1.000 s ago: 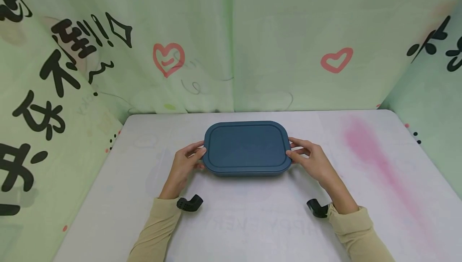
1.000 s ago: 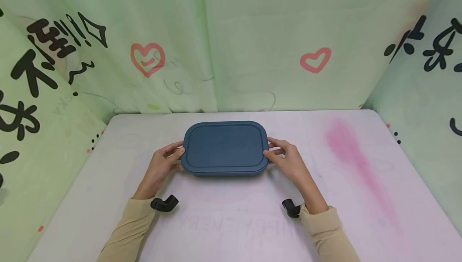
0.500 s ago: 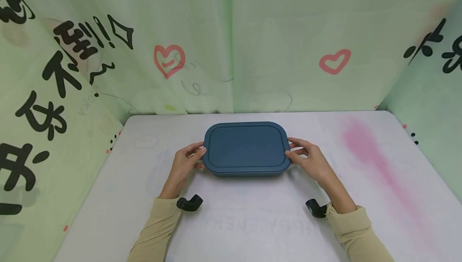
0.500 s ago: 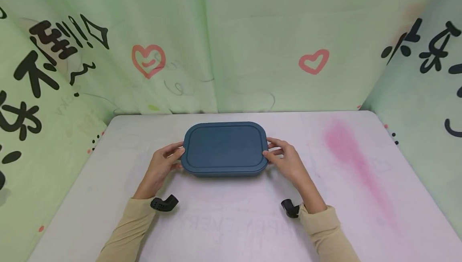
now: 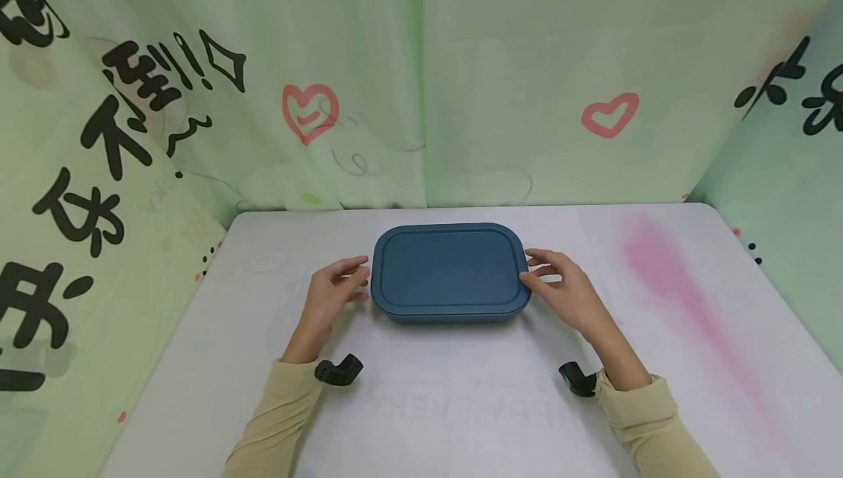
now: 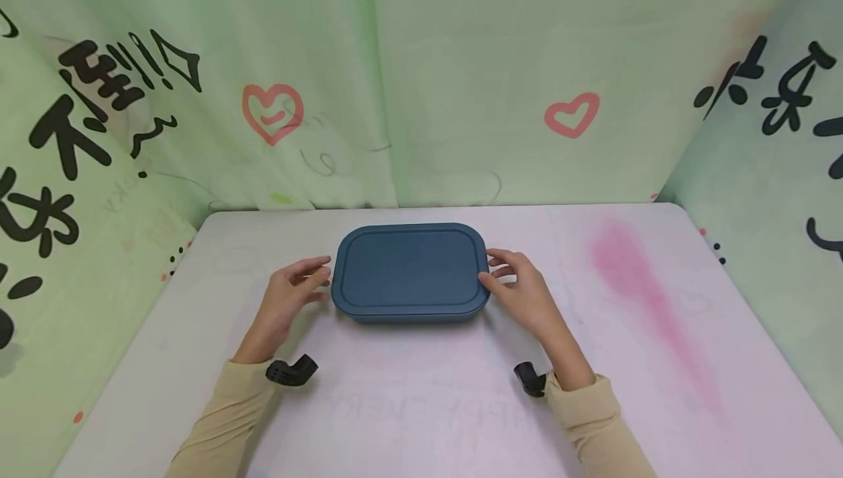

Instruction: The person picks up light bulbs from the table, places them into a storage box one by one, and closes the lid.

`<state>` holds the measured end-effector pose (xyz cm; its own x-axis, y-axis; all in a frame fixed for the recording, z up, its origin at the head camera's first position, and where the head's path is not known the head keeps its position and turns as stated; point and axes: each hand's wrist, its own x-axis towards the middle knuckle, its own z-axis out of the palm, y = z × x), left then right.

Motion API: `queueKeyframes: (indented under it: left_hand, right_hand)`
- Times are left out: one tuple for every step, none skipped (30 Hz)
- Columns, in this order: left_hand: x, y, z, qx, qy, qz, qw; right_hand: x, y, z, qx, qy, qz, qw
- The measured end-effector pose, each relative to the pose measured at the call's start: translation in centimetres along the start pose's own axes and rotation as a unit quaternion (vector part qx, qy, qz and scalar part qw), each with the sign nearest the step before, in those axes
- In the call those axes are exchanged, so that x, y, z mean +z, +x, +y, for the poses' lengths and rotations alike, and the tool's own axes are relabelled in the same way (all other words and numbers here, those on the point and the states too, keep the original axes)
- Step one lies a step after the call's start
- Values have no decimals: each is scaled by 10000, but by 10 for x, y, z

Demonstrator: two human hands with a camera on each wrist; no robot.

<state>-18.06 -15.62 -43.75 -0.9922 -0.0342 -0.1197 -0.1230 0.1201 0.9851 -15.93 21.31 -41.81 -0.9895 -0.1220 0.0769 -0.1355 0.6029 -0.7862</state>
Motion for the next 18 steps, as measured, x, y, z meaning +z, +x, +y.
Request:
queueKeyframes:
  left_hand:
    - [-1, 0, 1, 55, 5, 2, 10000]
    - [-2, 0, 2, 111, 18, 15, 9999]
    - [-3, -1, 3, 169, 38, 18, 9998]
    - [-3, -1, 5, 230, 48, 24, 9997]
    - [-4, -2, 6, 300, 73, 18, 9995]
    - [-4, -3, 7, 376, 108, 18, 9992]
    - [-4, -3, 9, 463, 165, 15, 9988]
    - [-5, -5, 11, 544, 229, 13, 9983]
    - [-5, -6, 13, 621, 299, 3, 9976]
    - [-4, -7, 15, 700, 378, -4, 9968]
    - [-4, -9, 16, 764, 493, -17, 9959]
    - [-4, -10, 18, 816, 609, -27, 9948]
    - [-4, -12, 20, 864, 724, -50, 9936]
    - [-3, -13, 21, 902, 806, -86, 9926]
    - [-2, -16, 23, 961, 881, -129, 9914]
    - [-2, -17, 25, 1016, 936, -175, 9903]
    - [-1, -20, 27, 1080, 984, -212, 9890]
    - [0, -22, 28, 1144, 1020, -244, 9879]
  right_hand:
    - [0, 0, -1, -47, -16, 23, 10000]
    - [-1, -1, -3, -92, -33, 37, 9999]
    - [-1, -1, -5, -140, -52, 45, 9999]
    - [-2, -2, -7, -192, -61, 50, 9998]
    - [-2, -2, -9, -248, -74, 53, 9997]
    - [-2, -3, -11, -309, -98, 65, 9995]
    - [-2, -4, -13, -372, -129, 70, 9992]
    - [-2, -5, -15, -428, -157, 75, 9989]
    - [-2, -5, -17, -501, -185, 80, 9985]
    - [-2, -6, -18, -565, -226, 87, 9981]
    - [-2, -7, -20, -617, -263, 93, 9977]
    - [-1, -8, -22, -666, -309, 99, 9973]
    - [-1, -10, -24, -711, -363, 98, 9968]
    - [-1, -11, -26, -758, -413, 101, 9962]
    - [-1, -13, -28, -803, -477, 104, 9956]
    - [0, -15, -30, -839, -553, 113, 9949]
    - [0, -17, -32, -875, -641, 120, 9940]
    - [0, -18, -34, -918, -730, 130, 9930]
